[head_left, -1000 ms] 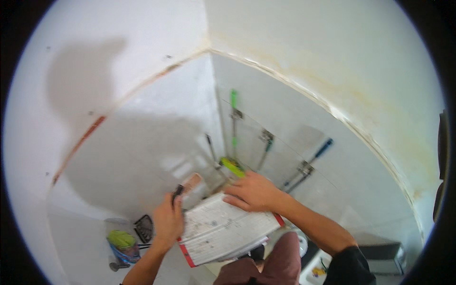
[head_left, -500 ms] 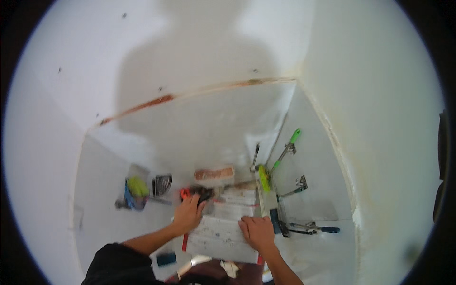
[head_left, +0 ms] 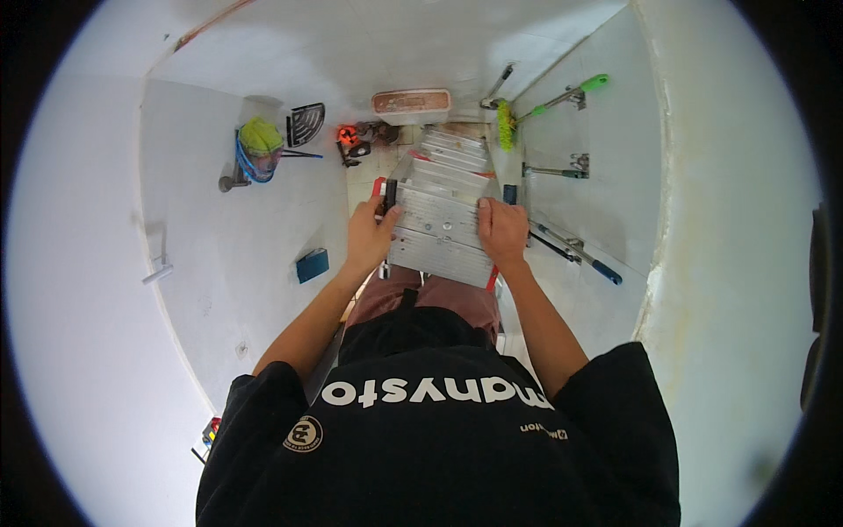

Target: The person positions a stainless steel shelf against a wall and secures it using screws and a power drill. They climb a ladder to reach the mounting points and tighten the fasteners.

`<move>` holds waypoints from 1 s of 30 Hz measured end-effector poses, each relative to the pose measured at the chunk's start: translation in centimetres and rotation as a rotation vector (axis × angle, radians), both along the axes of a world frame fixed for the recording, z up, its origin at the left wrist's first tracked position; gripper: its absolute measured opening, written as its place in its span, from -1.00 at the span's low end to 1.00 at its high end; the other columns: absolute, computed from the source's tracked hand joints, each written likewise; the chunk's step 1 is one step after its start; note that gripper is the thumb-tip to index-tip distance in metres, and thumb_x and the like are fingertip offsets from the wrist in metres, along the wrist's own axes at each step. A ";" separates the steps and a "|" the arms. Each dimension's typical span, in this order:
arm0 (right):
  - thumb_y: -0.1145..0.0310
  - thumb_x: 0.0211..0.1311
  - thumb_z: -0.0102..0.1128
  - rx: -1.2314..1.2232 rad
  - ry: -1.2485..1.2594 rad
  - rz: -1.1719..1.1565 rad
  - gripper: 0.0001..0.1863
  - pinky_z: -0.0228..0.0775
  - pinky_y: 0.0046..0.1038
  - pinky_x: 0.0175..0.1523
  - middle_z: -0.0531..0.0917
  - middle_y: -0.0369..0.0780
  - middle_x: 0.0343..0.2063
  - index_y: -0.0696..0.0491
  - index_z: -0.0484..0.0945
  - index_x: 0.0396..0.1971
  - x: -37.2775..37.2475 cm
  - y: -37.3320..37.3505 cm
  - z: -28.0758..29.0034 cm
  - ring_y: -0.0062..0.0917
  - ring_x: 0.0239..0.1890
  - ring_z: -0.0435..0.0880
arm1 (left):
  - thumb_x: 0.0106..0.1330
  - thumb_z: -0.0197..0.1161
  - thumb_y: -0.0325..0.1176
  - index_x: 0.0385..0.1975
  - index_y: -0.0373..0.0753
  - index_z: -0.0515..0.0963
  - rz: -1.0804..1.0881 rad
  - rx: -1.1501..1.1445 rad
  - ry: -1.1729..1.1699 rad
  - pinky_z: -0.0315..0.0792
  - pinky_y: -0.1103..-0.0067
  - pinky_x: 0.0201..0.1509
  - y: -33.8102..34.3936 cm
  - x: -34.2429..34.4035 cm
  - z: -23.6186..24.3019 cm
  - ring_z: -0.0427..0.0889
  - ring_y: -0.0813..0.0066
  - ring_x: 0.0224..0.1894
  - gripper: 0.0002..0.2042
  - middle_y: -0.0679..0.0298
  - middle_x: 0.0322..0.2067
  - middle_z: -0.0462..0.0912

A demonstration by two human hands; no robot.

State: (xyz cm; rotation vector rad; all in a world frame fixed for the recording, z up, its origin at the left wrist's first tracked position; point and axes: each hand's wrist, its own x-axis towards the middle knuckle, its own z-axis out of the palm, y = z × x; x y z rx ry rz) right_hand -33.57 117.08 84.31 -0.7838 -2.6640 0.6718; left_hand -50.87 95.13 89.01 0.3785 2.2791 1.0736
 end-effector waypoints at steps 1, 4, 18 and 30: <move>0.23 0.52 0.11 0.019 0.006 -0.006 -0.64 0.38 -0.09 -0.23 0.67 -0.02 -0.53 0.09 0.64 -0.48 -0.3 0.0 0.0 -0.05 -0.45 0.63 | 0.44 0.37 -0.17 -0.09 -0.41 0.62 -0.060 0.010 0.066 0.52 0.23 -0.16 0.1 0.3 -0.5 0.69 0.02 -0.26 -0.65 -0.07 -0.30 0.67; 0.19 0.53 0.06 -0.009 -0.103 -0.026 -0.65 0.38 -0.11 -0.11 0.70 -0.04 -0.48 0.05 0.64 -0.44 0.6 -0.6 0.8 -0.07 -0.37 0.66 | 0.40 0.40 -0.24 -0.11 -0.41 0.64 -0.121 0.013 0.047 0.55 0.26 -0.13 1.4 1.0 0.5 0.71 0.02 -0.27 -0.69 -0.06 -0.28 0.69; 0.28 0.48 0.17 0.049 0.013 -0.033 -0.64 0.21 0.04 -0.37 0.55 0.00 -0.62 0.09 0.51 -0.58 3.7 -2.4 -2.0 0.02 -0.55 0.50 | 0.37 0.40 0.00 0.19 -0.29 0.46 -0.288 0.011 0.187 0.54 0.16 0.19 -0.4 2.5 -1.0 0.61 -0.12 0.19 -0.42 -0.13 0.25 0.47; 0.27 0.45 0.22 -0.055 0.060 -0.063 -0.71 0.43 0.03 -0.22 0.66 0.02 -0.47 0.15 0.64 -0.43 1.5 -0.9 0.2 0.04 -0.41 0.65 | 0.24 0.54 -0.07 0.40 -0.27 0.37 -0.233 0.025 0.293 0.51 0.20 0.24 -3.0 3.3 -0.4 0.55 -0.14 0.19 -0.22 -0.09 0.15 0.48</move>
